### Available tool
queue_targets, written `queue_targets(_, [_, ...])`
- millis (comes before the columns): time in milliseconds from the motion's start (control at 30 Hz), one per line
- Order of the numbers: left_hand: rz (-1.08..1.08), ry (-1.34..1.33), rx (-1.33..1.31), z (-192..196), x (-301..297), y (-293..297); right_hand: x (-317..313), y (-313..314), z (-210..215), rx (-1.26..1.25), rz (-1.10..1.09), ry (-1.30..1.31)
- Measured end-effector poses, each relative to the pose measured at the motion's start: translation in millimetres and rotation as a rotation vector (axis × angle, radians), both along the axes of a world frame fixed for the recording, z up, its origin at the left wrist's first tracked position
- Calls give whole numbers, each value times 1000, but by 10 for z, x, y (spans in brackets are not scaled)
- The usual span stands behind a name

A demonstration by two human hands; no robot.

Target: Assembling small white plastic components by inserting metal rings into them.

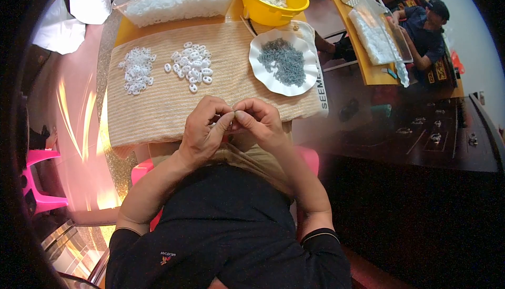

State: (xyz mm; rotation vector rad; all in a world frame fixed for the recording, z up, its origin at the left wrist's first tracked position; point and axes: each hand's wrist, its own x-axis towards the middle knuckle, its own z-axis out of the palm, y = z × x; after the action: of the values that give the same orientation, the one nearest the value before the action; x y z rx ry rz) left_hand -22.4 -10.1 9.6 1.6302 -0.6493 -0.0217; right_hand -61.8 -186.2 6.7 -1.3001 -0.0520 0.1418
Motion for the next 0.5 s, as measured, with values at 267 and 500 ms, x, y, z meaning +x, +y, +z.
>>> queue_targets(267, [-34, 112, -74, 59, -15, 0, -22, 45, 39, -148, -37, -74])
queue_targets(500, [-46, 342, -141, -2, -21, 8, -10, 29, 130, -584, -86, -259])
